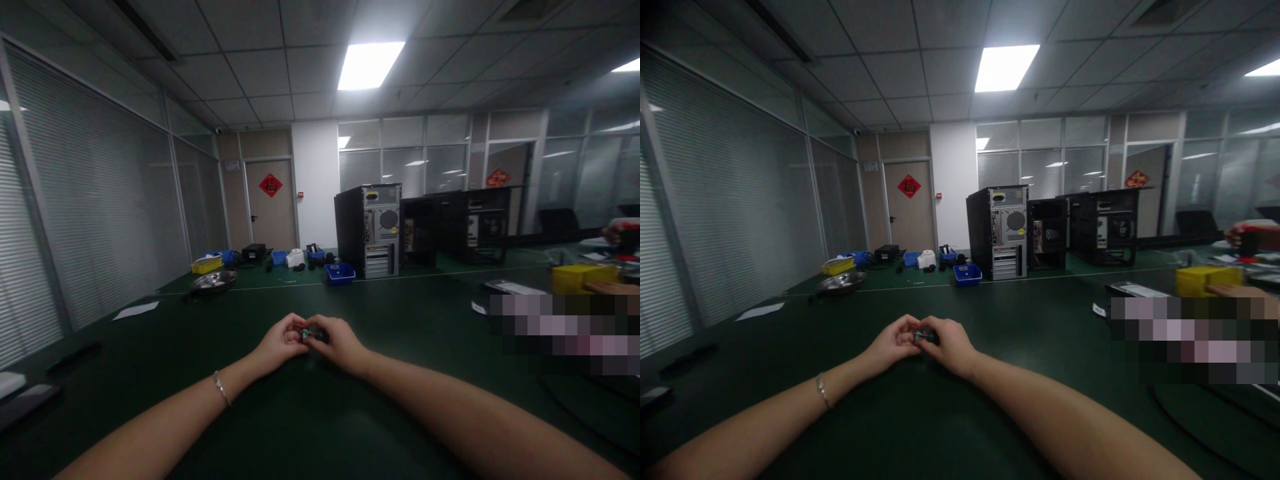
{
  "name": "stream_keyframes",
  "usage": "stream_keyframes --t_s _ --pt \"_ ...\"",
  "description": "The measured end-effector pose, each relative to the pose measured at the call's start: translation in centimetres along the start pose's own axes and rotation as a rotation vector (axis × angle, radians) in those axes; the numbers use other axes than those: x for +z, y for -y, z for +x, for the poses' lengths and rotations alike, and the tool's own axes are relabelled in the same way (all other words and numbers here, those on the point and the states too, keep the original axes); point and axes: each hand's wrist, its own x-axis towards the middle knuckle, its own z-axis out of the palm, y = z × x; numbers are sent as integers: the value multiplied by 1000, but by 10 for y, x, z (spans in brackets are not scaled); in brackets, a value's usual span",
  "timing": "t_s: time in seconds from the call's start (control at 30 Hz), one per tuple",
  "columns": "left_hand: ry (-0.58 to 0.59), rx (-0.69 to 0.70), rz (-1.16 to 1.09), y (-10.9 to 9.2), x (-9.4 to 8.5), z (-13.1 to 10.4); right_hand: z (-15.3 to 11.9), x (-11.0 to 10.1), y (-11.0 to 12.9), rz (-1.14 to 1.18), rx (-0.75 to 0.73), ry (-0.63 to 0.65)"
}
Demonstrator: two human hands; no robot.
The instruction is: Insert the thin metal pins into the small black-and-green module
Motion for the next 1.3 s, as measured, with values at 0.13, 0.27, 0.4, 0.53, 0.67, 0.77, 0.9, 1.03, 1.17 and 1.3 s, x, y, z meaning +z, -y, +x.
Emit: stream_keyframes --t_s 0.13,0.27,0.4,0.53,0.67,0.77,0.9,1.03,1.17,1.3 --pt "-30 -35 -40 -4 5 -2 1 0 0 -36 30 -38" --pt "-48 -61 -38 -7 6 -5 0 -1 1 -55 27 -39" --pt "-67 -56 -31 -9 8 -4 0 0 3 -69 21 -47" --pt "-73 -42 -45 -6 8 -3 2 0 4 -64 20 -40" --pt "-56 -39 -86 -2 6 -3 2 -3 6 -47 22 -26" --pt "-27 -43 -134 -1 4 -4 1 -5 7 -37 27 -19" --pt "4 -41 -204 -5 3 -4 1 -6 6 -28 15 -13" --pt "-13 -47 -235 -8 4 -4 2 -5 5 -31 -8 0" --pt "-22 -53 -233 -7 5 -3 2 -3 3 -34 -28 7" --pt "-24 -57 -225 -5 5 -3 2 -2 2 -26 -47 9"
